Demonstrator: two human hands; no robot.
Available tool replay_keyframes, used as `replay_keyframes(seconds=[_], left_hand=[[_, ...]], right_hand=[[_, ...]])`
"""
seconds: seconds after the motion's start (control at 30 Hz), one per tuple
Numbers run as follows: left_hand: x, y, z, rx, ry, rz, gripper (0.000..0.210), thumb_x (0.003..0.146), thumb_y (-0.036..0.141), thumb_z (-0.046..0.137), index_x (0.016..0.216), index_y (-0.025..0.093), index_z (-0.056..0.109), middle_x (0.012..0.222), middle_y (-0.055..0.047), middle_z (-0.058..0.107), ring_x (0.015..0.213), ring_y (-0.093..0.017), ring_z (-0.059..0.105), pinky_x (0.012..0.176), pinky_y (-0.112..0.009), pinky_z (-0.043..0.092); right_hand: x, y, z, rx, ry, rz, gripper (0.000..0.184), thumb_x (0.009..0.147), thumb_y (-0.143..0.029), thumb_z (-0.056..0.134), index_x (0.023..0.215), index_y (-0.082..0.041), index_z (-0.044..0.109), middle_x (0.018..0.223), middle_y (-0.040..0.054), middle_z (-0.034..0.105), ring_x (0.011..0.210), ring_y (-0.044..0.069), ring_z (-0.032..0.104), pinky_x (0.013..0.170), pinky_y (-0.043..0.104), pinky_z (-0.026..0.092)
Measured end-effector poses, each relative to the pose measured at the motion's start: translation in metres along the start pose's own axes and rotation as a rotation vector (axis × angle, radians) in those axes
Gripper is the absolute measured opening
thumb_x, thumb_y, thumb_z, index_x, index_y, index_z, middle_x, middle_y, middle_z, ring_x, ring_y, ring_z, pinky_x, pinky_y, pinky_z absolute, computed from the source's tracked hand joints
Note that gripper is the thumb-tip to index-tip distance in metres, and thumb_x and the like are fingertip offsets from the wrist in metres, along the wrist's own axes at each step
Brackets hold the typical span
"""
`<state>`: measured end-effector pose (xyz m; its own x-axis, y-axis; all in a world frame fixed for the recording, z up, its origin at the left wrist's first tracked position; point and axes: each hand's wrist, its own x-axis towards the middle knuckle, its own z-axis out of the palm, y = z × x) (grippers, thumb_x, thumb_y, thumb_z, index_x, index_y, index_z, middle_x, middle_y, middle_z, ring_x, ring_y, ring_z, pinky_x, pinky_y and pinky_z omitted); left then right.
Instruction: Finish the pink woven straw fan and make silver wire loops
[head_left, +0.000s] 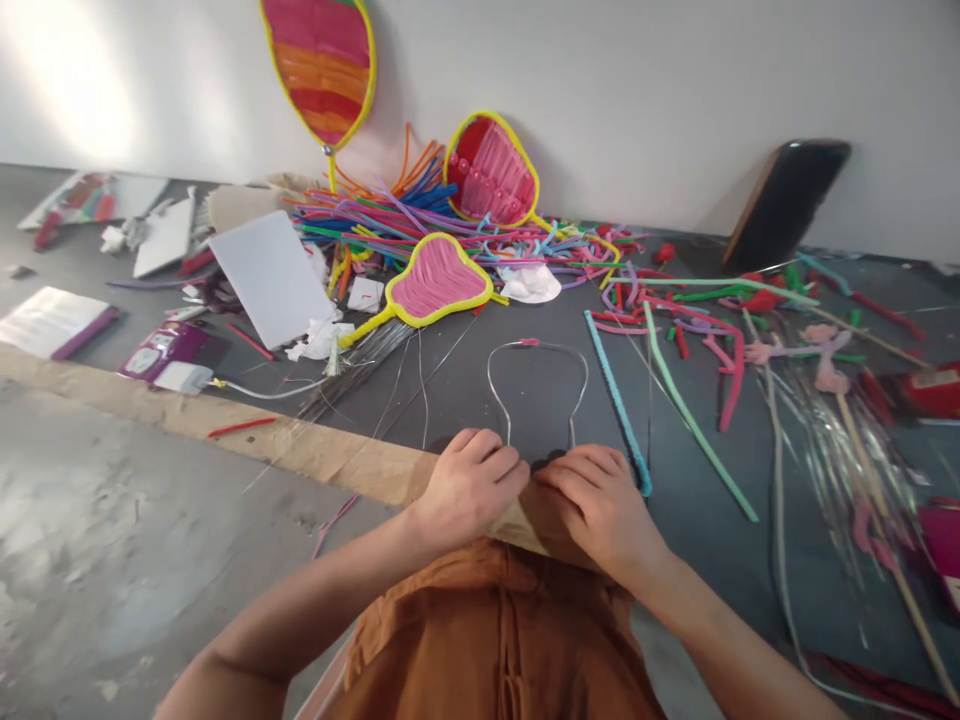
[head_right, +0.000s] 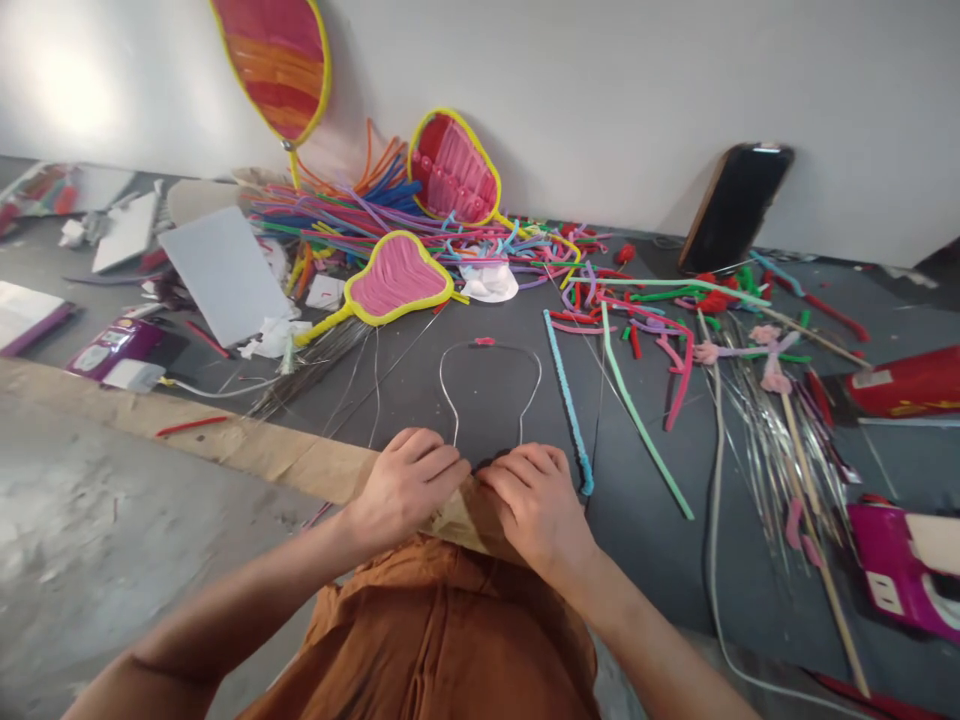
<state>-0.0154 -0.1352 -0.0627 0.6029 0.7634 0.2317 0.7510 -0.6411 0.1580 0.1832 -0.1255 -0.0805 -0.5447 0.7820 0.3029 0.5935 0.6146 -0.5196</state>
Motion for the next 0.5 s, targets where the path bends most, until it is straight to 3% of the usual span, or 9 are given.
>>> replay_keyframes(seconds=[0.13,0.37,0.5], left_hand=[[-0.0022,-0.0035,0.0023,-0.048,0.057,0.003,0.021,0.091,0.019,0.041,0.085,0.018,0.061,0.073,-0.003,0.060,0.078,-0.017,0.048,0.068,-0.031,0.034],[-0.0034,-0.0066,0.0075,-0.062,0.118,0.034,0.020,0.090,0.016,0.043,0.084,0.019,0.062,0.076,-0.002,0.066,0.079,-0.017,0.053,0.070,-0.033,0.033],[-0.0092,-0.0042,0.0091,-0.267,0.130,-0.136,0.018,0.089,0.018,0.044,0.090,0.019,0.062,0.083,-0.004,0.067,0.080,-0.017,0.055,0.072,-0.033,0.038]], right_hand=[[0.0014,-0.0009,-0.0003,-0.027,0.034,-0.001,0.014,0.086,-0.017,0.054,0.087,-0.022,0.067,0.074,-0.0007,0.070,0.082,0.017,0.057,0.085,0.038,0.027],[0.0032,-0.0034,0.0046,-0.045,0.039,0.030,0.016,0.084,-0.014,0.054,0.079,-0.021,0.067,0.065,-0.0018,0.067,0.077,0.015,0.056,0.086,0.037,0.026],[0.0033,-0.0028,0.0021,-0.016,0.068,0.042,0.017,0.085,-0.013,0.053,0.082,-0.022,0.067,0.068,-0.0011,0.069,0.079,0.016,0.056,0.086,0.037,0.026]])
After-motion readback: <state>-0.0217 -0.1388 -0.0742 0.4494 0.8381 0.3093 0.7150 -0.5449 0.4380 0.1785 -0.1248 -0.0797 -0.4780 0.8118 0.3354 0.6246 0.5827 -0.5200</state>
